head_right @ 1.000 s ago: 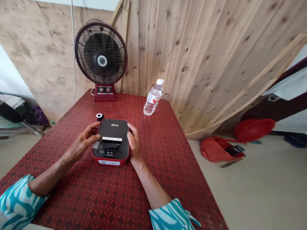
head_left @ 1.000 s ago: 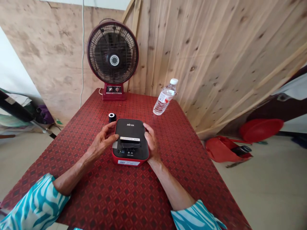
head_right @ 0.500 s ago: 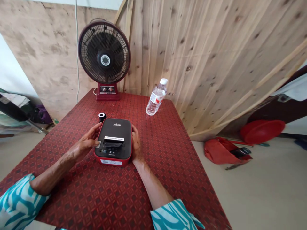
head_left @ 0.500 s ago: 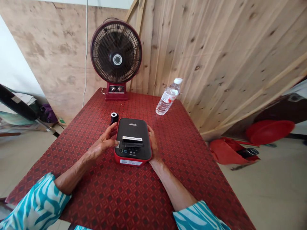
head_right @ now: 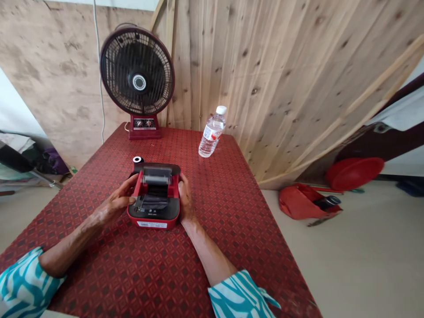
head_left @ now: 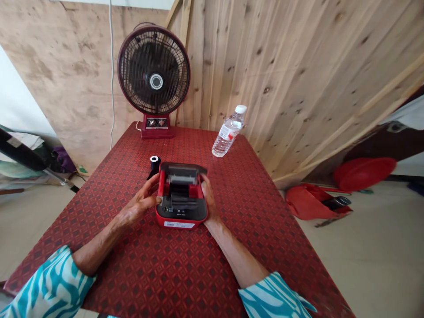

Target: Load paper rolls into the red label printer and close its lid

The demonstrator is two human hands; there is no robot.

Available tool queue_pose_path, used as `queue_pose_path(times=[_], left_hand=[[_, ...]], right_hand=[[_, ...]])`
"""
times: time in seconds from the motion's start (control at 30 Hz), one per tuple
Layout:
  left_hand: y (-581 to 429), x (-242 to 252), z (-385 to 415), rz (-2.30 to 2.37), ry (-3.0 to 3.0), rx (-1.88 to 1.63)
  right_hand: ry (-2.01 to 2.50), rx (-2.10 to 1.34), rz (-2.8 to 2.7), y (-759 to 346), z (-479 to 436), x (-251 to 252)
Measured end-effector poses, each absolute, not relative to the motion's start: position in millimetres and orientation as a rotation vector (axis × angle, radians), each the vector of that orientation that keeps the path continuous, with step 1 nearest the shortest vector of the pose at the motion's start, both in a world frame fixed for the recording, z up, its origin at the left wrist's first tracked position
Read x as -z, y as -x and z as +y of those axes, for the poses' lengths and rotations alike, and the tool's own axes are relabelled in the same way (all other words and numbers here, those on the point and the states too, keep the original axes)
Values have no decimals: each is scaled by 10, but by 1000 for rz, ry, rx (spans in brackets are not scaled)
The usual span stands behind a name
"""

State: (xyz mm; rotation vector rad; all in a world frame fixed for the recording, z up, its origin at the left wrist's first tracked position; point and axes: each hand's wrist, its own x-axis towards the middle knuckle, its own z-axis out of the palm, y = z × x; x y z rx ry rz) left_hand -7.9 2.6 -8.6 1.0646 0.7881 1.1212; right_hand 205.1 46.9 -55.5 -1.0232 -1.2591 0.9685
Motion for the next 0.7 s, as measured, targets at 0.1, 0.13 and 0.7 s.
queue_pose_path(times=[0.1, 0.13, 0.7], left_hand=[[76, 80, 20, 779, -1068, -1117], [75, 72, 18, 784, -1071, -1118], [-63, -517, 246, 1171, -2160, -915]], right_hand=[[1043, -960, -1271, -2052, 475, 554], [1035, -969, -1279, -2051, 475, 547], [920, -1111, -1149, -2008, 476, 452]])
